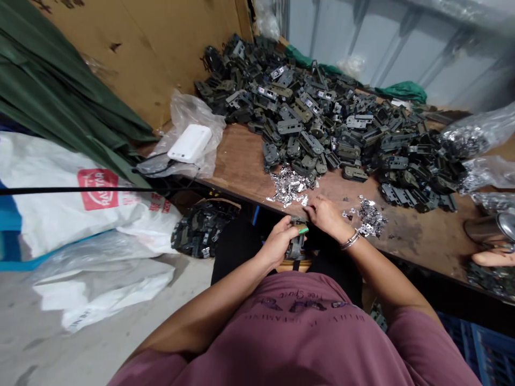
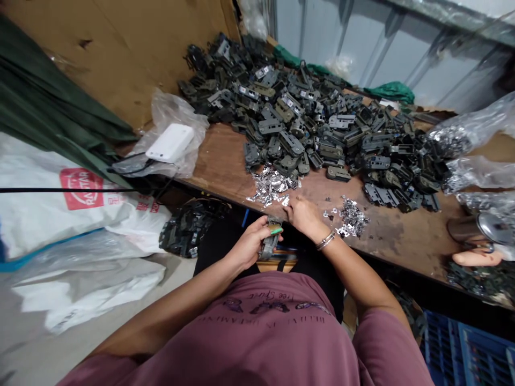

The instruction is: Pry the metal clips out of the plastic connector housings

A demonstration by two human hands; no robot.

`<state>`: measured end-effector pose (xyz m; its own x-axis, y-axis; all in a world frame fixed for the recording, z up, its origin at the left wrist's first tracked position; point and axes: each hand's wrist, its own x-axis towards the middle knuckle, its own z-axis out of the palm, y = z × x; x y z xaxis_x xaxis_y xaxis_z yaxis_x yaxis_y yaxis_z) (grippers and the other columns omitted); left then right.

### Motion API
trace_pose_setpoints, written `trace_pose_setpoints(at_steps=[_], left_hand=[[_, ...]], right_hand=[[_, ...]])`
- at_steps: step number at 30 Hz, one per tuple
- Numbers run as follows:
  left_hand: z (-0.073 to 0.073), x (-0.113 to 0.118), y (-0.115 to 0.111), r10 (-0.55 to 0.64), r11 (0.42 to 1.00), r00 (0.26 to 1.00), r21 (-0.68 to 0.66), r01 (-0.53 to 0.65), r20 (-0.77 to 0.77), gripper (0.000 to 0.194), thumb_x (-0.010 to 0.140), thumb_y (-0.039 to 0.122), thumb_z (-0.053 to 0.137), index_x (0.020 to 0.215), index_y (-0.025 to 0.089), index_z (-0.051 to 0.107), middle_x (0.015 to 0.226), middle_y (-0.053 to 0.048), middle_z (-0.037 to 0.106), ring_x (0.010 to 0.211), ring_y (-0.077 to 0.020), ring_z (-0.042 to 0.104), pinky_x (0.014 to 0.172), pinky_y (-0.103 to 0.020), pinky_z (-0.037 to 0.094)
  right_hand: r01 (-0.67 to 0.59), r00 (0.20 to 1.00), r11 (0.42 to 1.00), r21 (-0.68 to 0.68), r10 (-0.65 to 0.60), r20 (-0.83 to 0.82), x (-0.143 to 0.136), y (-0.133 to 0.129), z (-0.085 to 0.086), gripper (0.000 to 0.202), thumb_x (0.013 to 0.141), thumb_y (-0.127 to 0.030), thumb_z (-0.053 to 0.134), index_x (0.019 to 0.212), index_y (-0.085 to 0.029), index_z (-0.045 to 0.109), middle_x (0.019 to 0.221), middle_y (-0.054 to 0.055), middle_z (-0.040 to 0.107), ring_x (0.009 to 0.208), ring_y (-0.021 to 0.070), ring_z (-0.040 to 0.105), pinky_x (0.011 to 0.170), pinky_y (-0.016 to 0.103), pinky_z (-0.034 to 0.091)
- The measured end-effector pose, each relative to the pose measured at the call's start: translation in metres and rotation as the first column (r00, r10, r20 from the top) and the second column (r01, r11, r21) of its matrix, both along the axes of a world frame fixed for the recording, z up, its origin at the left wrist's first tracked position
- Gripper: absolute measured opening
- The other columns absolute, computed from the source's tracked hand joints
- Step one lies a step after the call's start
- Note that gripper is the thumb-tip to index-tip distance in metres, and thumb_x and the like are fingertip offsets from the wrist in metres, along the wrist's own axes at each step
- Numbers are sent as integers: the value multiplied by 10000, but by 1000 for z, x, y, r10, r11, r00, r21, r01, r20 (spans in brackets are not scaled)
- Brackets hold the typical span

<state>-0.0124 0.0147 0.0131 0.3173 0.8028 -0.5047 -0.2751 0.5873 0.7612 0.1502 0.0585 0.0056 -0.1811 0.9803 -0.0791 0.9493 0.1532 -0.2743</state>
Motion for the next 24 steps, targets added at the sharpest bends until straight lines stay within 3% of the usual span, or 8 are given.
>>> trace_pose_setpoints(at_steps=[5,8,11,13,15,18,21,24], left_hand=[[0,-6,2,4,999,1000,33,-4,-16,324,599,266,717,875,170,577,756,19,629,648,-112,586,616,-242,479],[-2,-5,3,-20,999,1000,47,21,-8,337,604,250,716,902,162,588,783,14,640,684,-115,588,672,-254,468],[-5,0,2,-53,991,999,119,53,-2,363,611,206,696,956,160,596,878,2,658,808,-129,596,774,-262,450],[-6,2,1,-86,978,996,187,91,-34,356,617,186,665,965,161,592,908,-1,650,869,-141,584,810,-267,434],[-5,2,0,-114,959,989,248,135,-97,322,623,179,636,939,163,578,887,5,628,863,-147,568,799,-272,426],[-2,-1,-1,-122,934,975,311,176,-186,299,630,177,615,921,168,548,877,7,598,848,-149,547,780,-274,421],[2,-3,-1,-119,914,962,351,203,-247,288,648,181,605,924,172,521,874,4,582,837,-148,536,772,-275,419],[1,-2,-3,-104,886,949,405,224,-297,277,670,179,599,926,178,494,849,11,562,807,-142,523,755,-275,422]], right_hand=[[27,1000,1000,0,-27,16,10,-4,0,148,835,-182,534,796,-148,672,837,114,694,756,209,630,685,284,431],[89,982,996,2,-87,-166,20,-20,-1,82,762,-136,556,733,-164,627,683,53,655,638,173,602,620,264,423],[134,831,988,80,-68,-552,17,-39,0,100,782,-180,581,880,-176,602,729,8,644,611,130,589,584,234,449],[124,720,978,170,29,-693,9,-50,2,106,813,-217,603,916,-191,597,759,-2,643,624,119,591,592,231,475],[78,694,956,281,151,-704,-1,-57,3,30,842,-211,605,867,-204,619,778,3,654,672,125,610,638,248,502],[25,685,917,399,275,-674,-9,-60,5,77,869,-160,591,849,-208,649,857,26,685,784,139,647,721,273,530],[25,688,896,443,306,-658,-11,-60,5,82,876,-143,604,882,-199,664,866,40,690,803,141,657,733,271,545],[23,741,867,498,320,-590,-10,-63,2,111,892,-133,586,926,-192,674,862,55,691,802,147,658,728,272,555]])
